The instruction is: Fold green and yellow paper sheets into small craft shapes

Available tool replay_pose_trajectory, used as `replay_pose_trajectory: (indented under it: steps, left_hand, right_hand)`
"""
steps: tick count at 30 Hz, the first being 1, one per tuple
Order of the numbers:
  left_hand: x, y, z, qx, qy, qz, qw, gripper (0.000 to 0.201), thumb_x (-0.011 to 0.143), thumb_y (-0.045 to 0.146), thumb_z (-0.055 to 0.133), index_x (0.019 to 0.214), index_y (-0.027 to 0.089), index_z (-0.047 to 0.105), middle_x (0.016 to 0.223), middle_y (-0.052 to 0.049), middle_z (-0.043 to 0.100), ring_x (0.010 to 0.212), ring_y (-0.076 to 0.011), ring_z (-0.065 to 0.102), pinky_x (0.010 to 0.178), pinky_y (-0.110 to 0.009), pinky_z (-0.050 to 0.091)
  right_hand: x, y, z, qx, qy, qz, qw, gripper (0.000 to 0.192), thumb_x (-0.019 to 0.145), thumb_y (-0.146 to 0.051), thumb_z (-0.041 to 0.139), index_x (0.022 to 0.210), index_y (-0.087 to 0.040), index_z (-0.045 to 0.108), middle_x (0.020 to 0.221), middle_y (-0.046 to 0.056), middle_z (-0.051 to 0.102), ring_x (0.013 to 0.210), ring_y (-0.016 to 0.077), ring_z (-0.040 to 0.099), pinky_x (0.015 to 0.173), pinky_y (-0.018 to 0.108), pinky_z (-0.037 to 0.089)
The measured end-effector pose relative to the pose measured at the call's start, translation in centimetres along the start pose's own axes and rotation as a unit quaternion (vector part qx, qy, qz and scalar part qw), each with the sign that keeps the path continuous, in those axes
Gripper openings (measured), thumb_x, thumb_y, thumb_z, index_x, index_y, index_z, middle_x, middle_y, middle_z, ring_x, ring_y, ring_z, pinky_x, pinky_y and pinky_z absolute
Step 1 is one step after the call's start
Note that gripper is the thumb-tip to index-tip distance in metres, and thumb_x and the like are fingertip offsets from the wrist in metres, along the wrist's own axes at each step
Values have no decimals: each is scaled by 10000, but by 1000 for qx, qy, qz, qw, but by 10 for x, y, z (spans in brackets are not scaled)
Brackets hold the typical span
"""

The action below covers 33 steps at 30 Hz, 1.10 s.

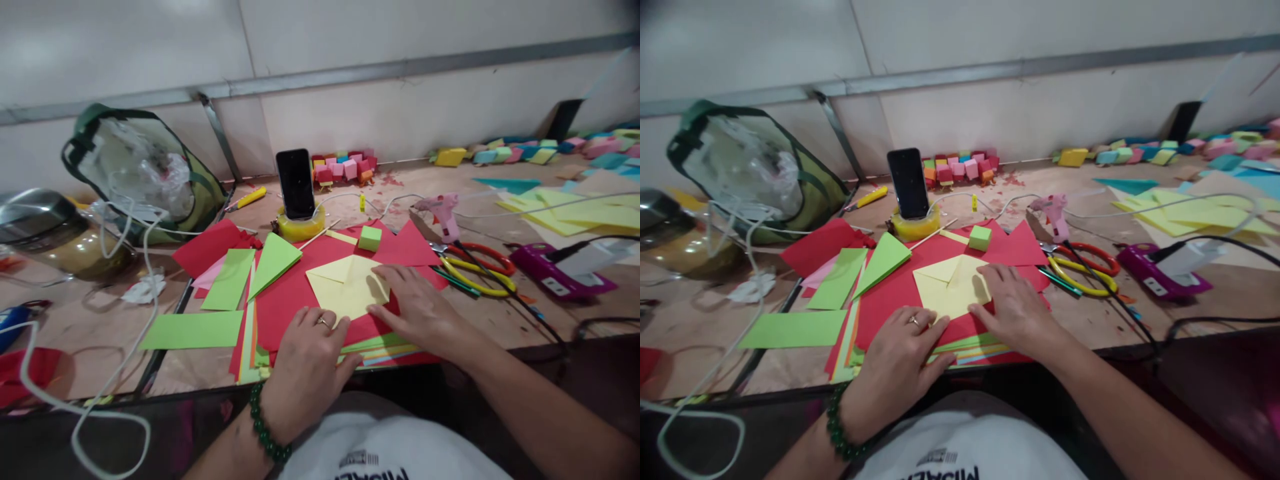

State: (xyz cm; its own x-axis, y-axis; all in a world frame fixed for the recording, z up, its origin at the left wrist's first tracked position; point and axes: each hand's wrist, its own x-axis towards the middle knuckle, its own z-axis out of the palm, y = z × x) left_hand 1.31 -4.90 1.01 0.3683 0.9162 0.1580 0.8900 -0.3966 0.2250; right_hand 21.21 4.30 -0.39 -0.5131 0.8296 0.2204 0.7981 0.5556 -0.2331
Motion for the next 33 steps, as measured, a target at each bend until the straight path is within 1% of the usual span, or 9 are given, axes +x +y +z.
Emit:
replay_pose_trajectory:
  steps: [6,9,14,19,22,24,28,32,33]
  left_hand:
    - [4,0,0,24,3,0,1000,211,927,296,464,1028,174,603,909,-70,631,879,-224,570,801,-381,486]
    - [14,5,-1,78,0,13,997,168,925,233,462,909,155,610,807,-70,621,764,-216,584,688,-348,495]
    - [30,14,-1,147,-25,29,988,102,883,167,524,844,113,602,773,-103,613,693,-222,610,567,-309,469]
    - [33,19,-8,134,-55,18,989,270,891,372,527,858,116,607,780,-101,626,701,-244,641,564,-314,486]
    - [34,18,-10,150,-50,22,987,199,926,268,459,902,125,596,790,-99,634,685,-239,648,543,-309,483]
    - [36,16,-9,164,-50,27,985,170,922,223,455,917,122,591,788,-102,635,680,-235,649,533,-301,479]
    - [38,10,-8,158,-40,26,986,190,911,274,480,884,129,600,789,-96,633,703,-236,645,562,-314,490]
    - [32,7,-8,145,43,21,988,247,895,283,509,1081,141,586,944,-105,637,835,-247,610,680,-353,511]
    - [30,6,-7,147,64,28,987,272,894,238,501,1140,142,566,980,-108,632,875,-248,593,710,-356,510]
  right_hand:
    - [-10,41,-8,19,-7,-3,1000,355,863,-288,477,1185,-142,497,1111,145,604,1045,285,566,893,429,467]
    - [-14,42,-7,19,17,4,1000,334,850,-232,446,1163,-136,510,1090,149,613,1023,285,577,898,444,470]
    - [-16,38,-3,18,67,-3,998,396,811,-187,466,1204,-141,486,1122,156,589,1058,286,569,898,449,483]
    - [-8,43,-7,1,73,-22,997,490,772,-92,442,1257,-141,493,1215,159,556,1037,263,599,872,413,511]
    - [4,47,-7,-28,53,-32,998,516,794,-69,429,1290,-189,503,1215,129,585,978,236,625,805,362,530]
    - [13,48,-7,-65,43,-62,995,433,837,-89,434,1234,-202,565,1200,120,605,969,227,619,781,338,526]
    - [22,43,-13,-139,42,-164,976,255,843,-88,469,967,-165,678,1133,125,640,984,254,571,808,372,498]
    - [10,22,-27,-164,44,-203,964,231,740,-14,481,853,-127,649,1010,149,649,956,276,532,793,388,465]
    - [5,15,-30,-169,42,-206,963,217,722,-10,480,811,-132,636,900,135,647,869,265,532,737,385,457]
